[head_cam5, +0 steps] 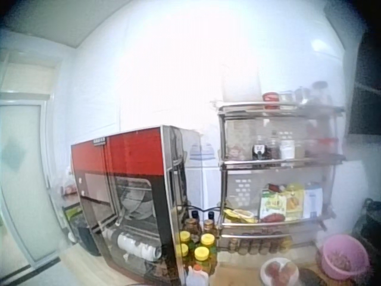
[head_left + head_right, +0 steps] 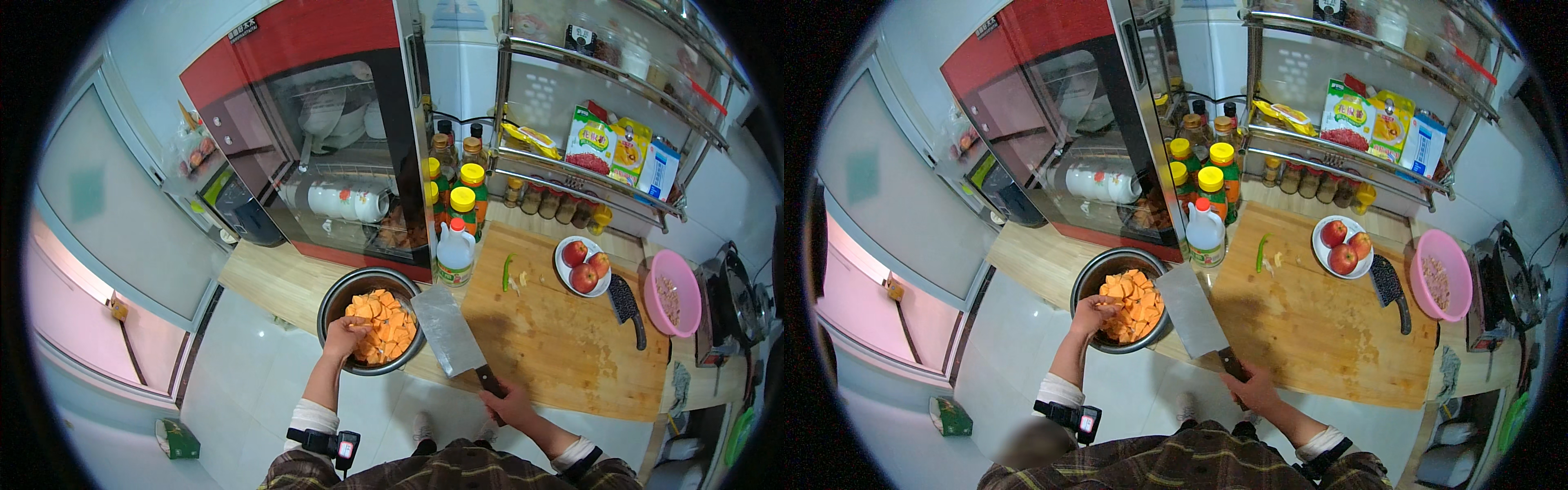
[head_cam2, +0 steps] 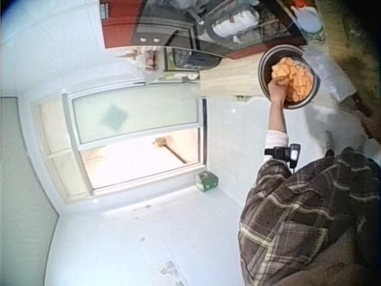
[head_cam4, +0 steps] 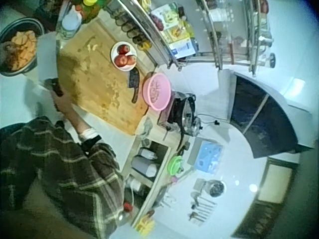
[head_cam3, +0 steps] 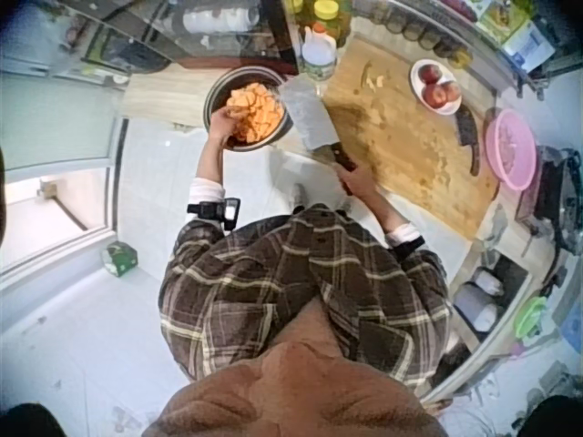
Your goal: The person chops sweet potatoes on a cutting board and transfers the pieces into a metal bowl. They then add soaked beans from a pink bowl into the same metal bowl and rinse the mixture under running water in the sink.
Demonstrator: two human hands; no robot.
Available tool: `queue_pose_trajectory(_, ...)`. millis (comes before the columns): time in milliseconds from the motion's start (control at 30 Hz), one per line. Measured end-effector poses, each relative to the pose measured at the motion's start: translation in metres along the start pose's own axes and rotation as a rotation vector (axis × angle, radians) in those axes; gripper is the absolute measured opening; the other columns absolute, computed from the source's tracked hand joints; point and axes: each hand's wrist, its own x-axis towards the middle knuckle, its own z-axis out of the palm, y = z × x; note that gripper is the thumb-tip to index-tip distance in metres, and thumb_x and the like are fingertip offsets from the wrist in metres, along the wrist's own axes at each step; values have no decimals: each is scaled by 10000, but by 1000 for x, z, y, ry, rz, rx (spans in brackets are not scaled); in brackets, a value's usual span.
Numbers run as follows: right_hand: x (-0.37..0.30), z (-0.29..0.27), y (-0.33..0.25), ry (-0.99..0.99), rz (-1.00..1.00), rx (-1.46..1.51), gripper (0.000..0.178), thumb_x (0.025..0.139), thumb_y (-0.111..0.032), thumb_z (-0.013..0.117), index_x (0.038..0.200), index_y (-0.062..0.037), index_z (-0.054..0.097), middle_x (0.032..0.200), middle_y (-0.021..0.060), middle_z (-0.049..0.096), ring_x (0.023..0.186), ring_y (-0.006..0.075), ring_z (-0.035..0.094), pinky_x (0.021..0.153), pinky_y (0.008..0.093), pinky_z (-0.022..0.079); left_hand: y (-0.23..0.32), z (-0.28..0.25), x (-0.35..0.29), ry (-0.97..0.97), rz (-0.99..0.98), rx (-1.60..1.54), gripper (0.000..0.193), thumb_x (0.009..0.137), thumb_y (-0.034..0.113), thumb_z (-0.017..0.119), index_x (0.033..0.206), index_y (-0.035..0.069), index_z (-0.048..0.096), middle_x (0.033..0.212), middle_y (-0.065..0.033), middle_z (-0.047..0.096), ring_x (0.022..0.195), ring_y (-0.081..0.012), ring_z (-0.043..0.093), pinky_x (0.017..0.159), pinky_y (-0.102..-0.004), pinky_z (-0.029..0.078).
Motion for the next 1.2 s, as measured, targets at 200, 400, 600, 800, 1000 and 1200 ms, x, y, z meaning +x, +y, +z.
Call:
queue_pose_trajectory(200, -11, -12, -4, 43, -10, -117, 270, 820, -231, 600, 1010, -44, 557, 545, 11, 506, 440, 89, 472, 409, 258, 392, -6, -1, 2, 148, 161, 757, 237, 641, 310, 732, 710, 97, 653, 701, -95, 625, 645, -228, 604, 611, -344, 470)
queue_pose_trajectory(400, -26, -28, -2, 56, 5, -26, 267, 818, -249, 602, 984, -45, 554, 549, 11, 505, 445, 86, 471, 399, 255, 382, 5, 16, -10, 149, 157, 1187, 520, 678, 185, 684, 1167, 125, 517, 1042, -140, 568, 1012, -301, 506, 851, -400, 419)
queue_pose_trajectory(600, -56, -60, 3, 93, 30, 13, 283, 825, -258, 597, 1009, -50, 543, 568, -1, 491, 440, 68, 446, 375, 242, 356, 17, 44, -15, 393, 461, 1301, 241, 696, 210, 663, 901, 87, 636, 1320, -61, 361, 1211, -259, 326, 903, -449, 318)
queue_pose_trajectory(800, -95, -101, 15, 202, 18, 113, 273, 831, -315, 582, 878, -50, 532, 520, 4, 474, 426, 83, 465, 377, 256, 384, 49, 130, -50, 378, 872, 1098, 185, 833, 166, 543, 762, 19, 630, 1170, -95, 527, 1132, -330, 405, 899, -452, 334)
queue_pose_trajectory(1000, -150, -122, 42, 423, 6, 234, 258, 844, -303, 566, 788, -60, 497, 530, 0, 475, 431, 79, 464, 367, 255, 371, 38, 248, -91, -353, 829, 624, 275, 893, 197, 420, 886, 0, 612, 919, -179, 601, 866, -329, 548, 728, -391, 431)
queue_pose_trajectory(1200, -239, -112, 59, 810, -32, 510, 270, 853, -304, 556, 774, -59, 474, 590, 9, 485, 472, 92, 467, 418, 253, 387, 6, 368, -169, -1382, 701, 787, 463, 939, 350, 290, 970, 7, 601, 865, -138, 606, 810, -228, 584, 733, -350, 446)
